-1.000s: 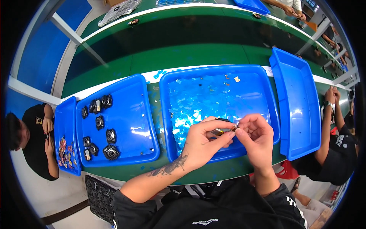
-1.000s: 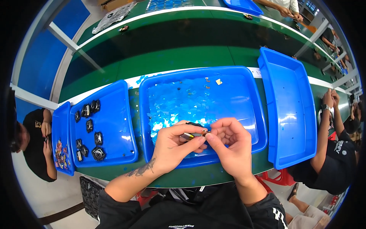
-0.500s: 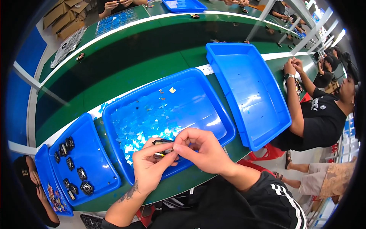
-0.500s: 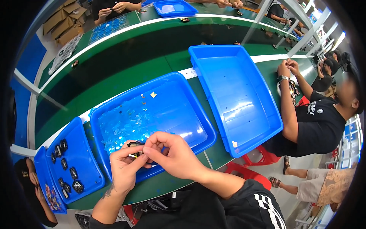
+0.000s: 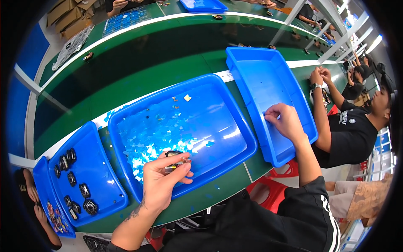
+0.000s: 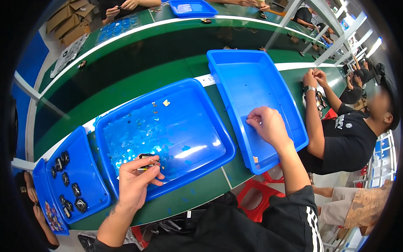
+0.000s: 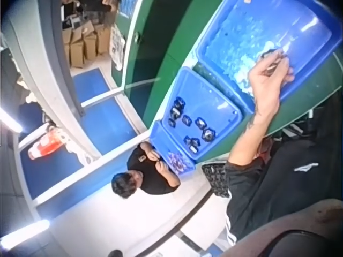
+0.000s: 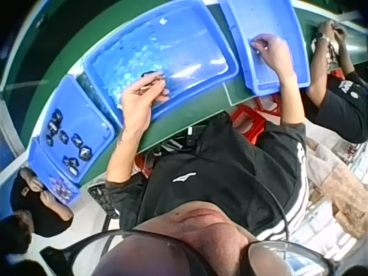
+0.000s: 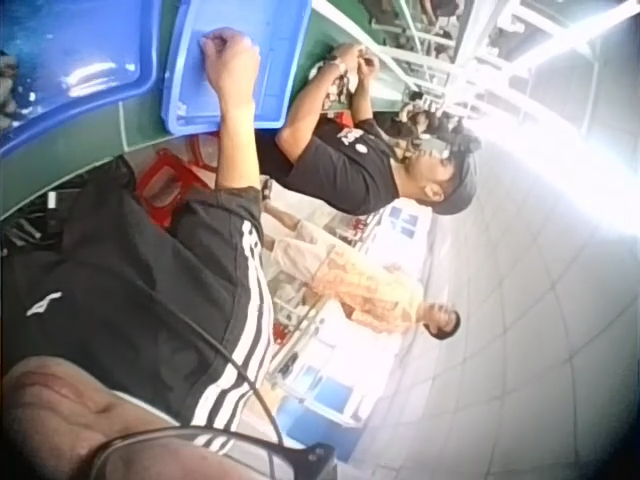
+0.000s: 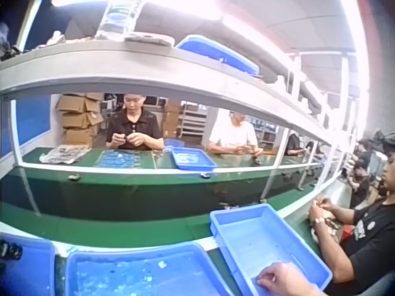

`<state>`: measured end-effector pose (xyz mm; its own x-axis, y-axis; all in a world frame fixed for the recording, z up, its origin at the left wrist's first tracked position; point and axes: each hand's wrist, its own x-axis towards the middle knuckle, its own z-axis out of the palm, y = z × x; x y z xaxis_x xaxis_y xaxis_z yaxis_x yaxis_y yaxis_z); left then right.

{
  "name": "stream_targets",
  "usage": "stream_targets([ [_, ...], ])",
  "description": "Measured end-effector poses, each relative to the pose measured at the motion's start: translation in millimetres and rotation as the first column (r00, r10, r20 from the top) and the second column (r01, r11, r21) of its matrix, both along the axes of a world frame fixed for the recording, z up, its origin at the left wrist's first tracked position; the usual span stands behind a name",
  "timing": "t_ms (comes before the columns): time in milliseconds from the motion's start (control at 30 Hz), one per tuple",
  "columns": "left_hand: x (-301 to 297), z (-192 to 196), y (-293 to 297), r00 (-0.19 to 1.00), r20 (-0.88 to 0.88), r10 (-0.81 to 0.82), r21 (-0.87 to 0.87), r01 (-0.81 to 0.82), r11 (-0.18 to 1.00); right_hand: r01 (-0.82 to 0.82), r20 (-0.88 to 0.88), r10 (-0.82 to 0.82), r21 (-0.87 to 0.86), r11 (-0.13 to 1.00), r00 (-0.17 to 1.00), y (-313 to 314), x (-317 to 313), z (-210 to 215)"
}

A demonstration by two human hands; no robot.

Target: Assembling small electronic components at a workshop workbench alongside other workers.

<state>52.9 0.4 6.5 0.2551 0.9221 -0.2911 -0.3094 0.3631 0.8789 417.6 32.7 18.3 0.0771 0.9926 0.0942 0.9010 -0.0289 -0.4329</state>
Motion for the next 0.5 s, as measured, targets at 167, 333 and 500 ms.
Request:
stream_targets([
  [167, -4, 2, 1, 0.999, -0.032, 0.014, 0.013, -0.013, 1.0, -0.054, 0.119, 0.051, 0.019, 0.998, 0.992, 6, -12, -4],
  [333, 3, 4, 3, 0.994, -0.003, -0.113, 0.017, 0.113, 0.993, -0.052, 0.035, 0.045, 0.241, 0.969, 0.998, -9, -13, 19],
  [500, -5, 1, 2, 0.999, -0.003, -0.052, -0.005, 0.052, 0.999, -0.34, -0.035, 0.408, 0.492, 0.801, 0.912, -41, -150, 38],
])
